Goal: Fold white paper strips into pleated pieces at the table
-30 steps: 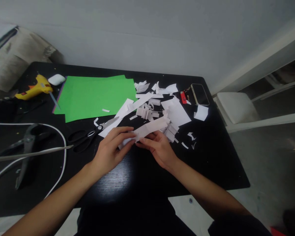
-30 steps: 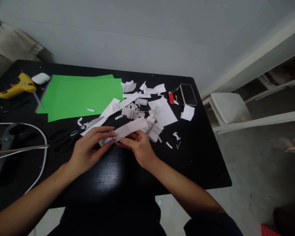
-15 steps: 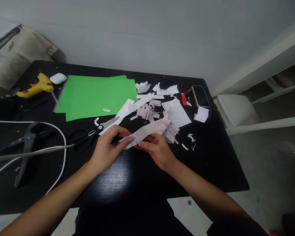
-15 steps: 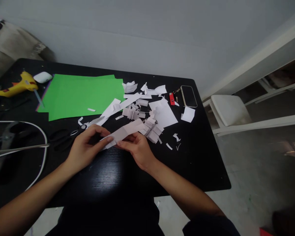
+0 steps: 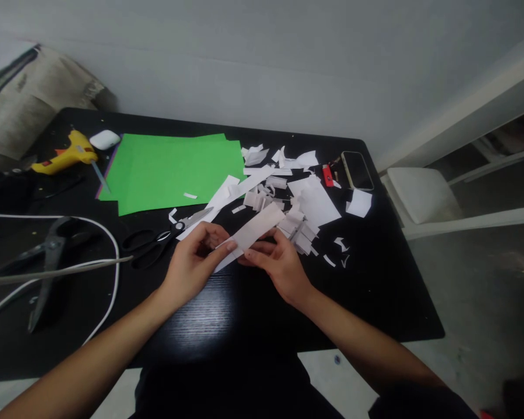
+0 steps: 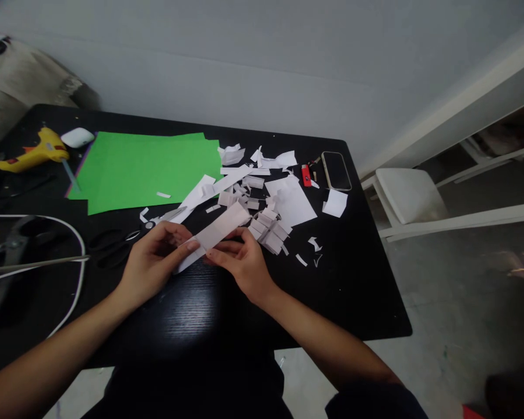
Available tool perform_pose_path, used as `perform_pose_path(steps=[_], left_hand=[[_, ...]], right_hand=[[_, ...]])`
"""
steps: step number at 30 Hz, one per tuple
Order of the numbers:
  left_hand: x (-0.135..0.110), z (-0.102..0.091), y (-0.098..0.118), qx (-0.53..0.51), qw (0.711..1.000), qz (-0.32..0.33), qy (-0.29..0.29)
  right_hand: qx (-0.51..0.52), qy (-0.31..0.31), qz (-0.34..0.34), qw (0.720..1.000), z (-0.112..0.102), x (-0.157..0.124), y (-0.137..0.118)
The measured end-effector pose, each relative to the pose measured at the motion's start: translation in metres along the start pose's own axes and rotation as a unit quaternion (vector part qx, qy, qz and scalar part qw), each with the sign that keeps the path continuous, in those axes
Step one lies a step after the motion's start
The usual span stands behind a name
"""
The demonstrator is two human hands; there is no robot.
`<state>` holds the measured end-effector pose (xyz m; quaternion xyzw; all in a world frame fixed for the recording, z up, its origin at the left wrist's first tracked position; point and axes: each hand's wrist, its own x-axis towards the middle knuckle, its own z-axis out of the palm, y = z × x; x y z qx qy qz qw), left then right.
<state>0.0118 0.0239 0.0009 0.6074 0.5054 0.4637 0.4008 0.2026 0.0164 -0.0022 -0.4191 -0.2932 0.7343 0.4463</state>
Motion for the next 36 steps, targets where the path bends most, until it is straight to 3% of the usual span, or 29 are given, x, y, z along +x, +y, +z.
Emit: perform_pose_path(steps=[6, 10, 15, 20, 36], left_hand=[[-0.008, 0.007, -0.003, -0.022, 1.000, -0.012, 0.011], [-0.010, 0.009, -0.004, -0.027, 0.999, 0.017, 0.003], [-0.007, 0.001, 0.002, 0.051, 0.995, 0.076, -0.038], [-0.007, -0.001, 0.004, 0.073, 0.993, 0.084, -0.026], [-0.007, -0.002, 0.006, 0.057, 0.995, 0.072, -0.027]], right_hand=[[-0.054, 0.035, -0.073, 0.995, 0.004, -0.005, 0.004], [-0.096, 0.058, -0.103, 0.988, 0.004, -0.005, 0.003], [-0.130, 0.053, -0.130, 0.982, 0.002, -0.005, 0.000], [-0.168, 0.052, -0.157, 0.972, 0.002, -0.006, -0.002], [-0.192, 0.058, -0.183, 0.963, 0.002, -0.008, -0.002]])
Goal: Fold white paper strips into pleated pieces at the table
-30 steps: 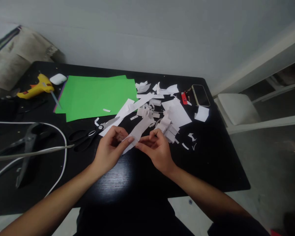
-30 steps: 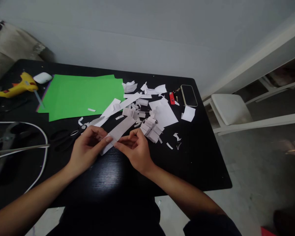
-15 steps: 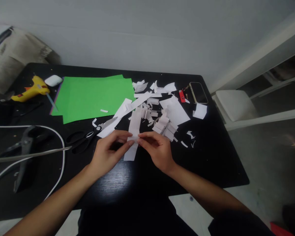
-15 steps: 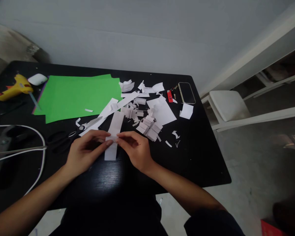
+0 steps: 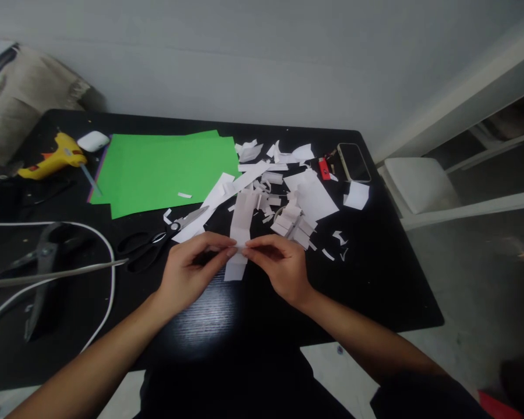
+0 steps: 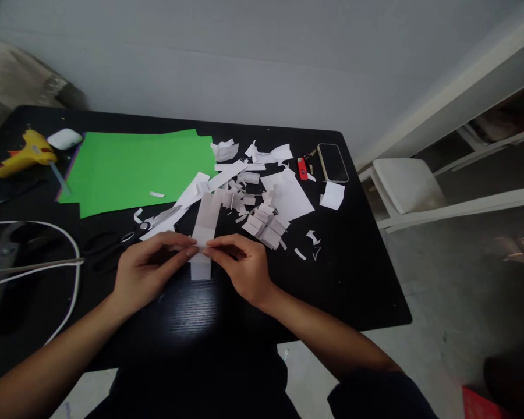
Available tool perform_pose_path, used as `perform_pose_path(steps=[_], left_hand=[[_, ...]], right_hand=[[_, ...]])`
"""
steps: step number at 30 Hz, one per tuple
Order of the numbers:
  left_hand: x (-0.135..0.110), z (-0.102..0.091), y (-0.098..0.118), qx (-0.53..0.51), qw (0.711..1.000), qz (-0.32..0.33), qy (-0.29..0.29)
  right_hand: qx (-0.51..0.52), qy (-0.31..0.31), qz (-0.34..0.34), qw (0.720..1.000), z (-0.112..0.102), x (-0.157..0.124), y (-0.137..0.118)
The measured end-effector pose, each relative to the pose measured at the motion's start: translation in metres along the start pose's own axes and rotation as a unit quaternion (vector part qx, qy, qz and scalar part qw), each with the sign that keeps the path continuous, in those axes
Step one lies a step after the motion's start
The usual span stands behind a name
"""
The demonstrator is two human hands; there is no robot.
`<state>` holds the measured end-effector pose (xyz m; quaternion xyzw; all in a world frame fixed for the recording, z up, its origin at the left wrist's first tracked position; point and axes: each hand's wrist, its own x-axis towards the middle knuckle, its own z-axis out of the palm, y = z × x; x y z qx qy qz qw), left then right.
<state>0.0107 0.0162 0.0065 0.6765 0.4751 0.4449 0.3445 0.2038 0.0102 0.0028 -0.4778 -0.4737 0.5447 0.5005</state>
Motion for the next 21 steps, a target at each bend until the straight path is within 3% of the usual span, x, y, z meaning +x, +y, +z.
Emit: perform_pose_path(steps=[21], left_hand=[[-0.0024, -0.0028, -0.0031, -0.028, 0.999, 0.020, 0.008]], right_hand=[[0.002, 0.001, 0.002, 1.000, -0.0017, 0.0009, -0.0015]])
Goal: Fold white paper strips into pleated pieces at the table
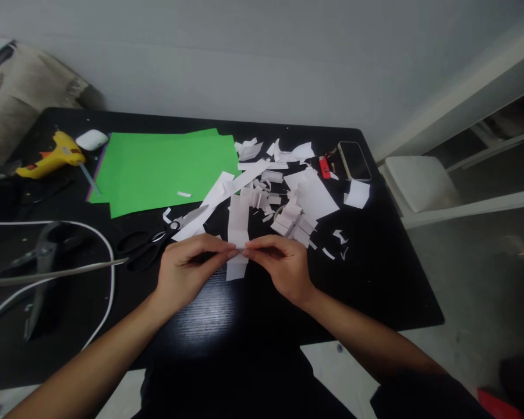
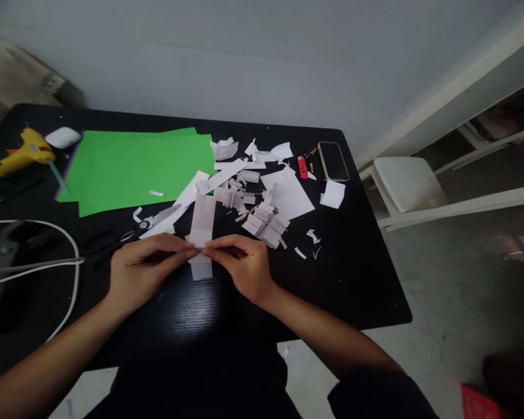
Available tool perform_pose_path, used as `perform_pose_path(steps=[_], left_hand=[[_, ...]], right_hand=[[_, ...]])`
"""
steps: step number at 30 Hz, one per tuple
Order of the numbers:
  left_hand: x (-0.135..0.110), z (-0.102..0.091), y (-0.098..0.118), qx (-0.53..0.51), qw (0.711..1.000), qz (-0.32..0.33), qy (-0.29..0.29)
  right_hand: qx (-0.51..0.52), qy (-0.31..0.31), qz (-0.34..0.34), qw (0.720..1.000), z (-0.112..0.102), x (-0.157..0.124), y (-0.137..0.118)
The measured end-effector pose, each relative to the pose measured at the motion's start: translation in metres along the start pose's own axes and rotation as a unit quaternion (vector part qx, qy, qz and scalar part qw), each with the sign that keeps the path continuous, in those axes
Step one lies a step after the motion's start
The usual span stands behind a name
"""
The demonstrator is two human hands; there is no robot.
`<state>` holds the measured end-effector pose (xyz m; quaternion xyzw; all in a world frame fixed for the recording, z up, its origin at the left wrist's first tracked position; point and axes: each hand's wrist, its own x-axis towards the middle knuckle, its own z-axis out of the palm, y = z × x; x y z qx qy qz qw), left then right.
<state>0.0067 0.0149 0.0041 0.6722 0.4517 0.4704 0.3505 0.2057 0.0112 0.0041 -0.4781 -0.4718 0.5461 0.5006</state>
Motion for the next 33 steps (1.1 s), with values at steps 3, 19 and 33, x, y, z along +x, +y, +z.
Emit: perform_pose_path(steps=[3, 19, 33], left_hand=[[0.000, -0.001, 0.000, -0.010, 1.000, 0.003, -0.004], [0.003, 0.009, -0.010, -0.427, 0.851, -0.270, -0.145], [0.001, 0.011, -0.007, -0.355, 0.905, -0.197, -0.122]], right_hand=[[-0.007, 0.003, -0.011, 1.000, 0.000, 0.001, 0.001], [0.113, -0.035, 0.035, 0.992, -0.001, 0.005, 0.001], [0.074, -0.040, 0.004, 0.996, -0.002, 0.004, 0.001]])
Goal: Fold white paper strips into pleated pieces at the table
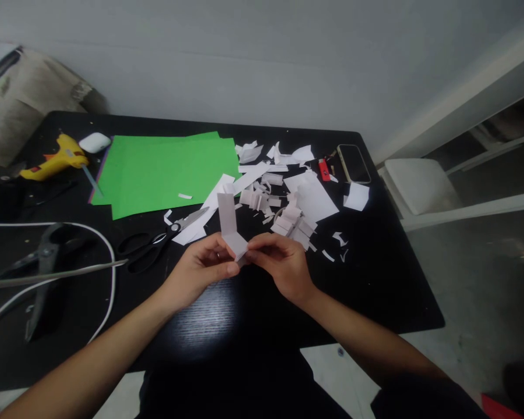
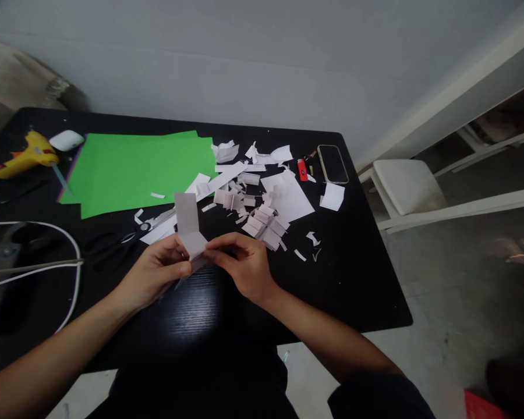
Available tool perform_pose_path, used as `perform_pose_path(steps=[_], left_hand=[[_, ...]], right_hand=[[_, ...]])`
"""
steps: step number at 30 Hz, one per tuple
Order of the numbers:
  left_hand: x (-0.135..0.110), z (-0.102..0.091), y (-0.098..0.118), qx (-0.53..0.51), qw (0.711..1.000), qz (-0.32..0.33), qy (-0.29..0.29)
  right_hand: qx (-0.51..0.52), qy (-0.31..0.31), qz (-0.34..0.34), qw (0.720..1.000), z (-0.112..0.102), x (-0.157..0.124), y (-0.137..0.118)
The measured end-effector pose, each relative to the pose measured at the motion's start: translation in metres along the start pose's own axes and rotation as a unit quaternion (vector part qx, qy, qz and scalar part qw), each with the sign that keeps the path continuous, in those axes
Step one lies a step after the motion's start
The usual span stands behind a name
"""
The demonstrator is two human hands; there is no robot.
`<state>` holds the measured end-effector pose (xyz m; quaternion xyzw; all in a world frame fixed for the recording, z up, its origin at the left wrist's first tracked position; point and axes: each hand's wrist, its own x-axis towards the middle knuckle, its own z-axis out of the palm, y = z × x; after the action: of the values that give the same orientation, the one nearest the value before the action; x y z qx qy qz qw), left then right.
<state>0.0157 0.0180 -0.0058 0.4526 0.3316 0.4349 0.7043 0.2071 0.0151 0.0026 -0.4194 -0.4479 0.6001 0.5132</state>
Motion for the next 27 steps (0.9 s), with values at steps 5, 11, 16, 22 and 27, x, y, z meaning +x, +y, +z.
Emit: perform_pose_path(steps=[5, 11, 16, 22, 27], left_hand=[[-0.002, -0.003, 0.006, 0.221, 0.965, 0.131, 0.045], [-0.002, -0.008, 0.011, 0.425, 0.867, 0.257, 0.031], [-0.003, -0.009, 0.012, 0.451, 0.855, 0.254, 0.030], [-0.002, -0.011, 0.016, 0.440, 0.873, 0.210, 0.012], [0.000, -0.013, 0.018, 0.425, 0.886, 0.186, 0.007]], right_hand=[[-0.004, 0.014, -0.003, 1.000, 0.003, 0.000, 0.001], [0.097, -0.027, 0.115, 0.988, 0.002, 0.000, 0.003], [0.149, -0.026, 0.178, 0.972, -0.001, 0.004, 0.006], [0.183, -0.020, 0.224, 0.957, -0.005, 0.008, 0.006], [0.198, -0.025, 0.238, 0.950, -0.006, 0.009, 0.010]])
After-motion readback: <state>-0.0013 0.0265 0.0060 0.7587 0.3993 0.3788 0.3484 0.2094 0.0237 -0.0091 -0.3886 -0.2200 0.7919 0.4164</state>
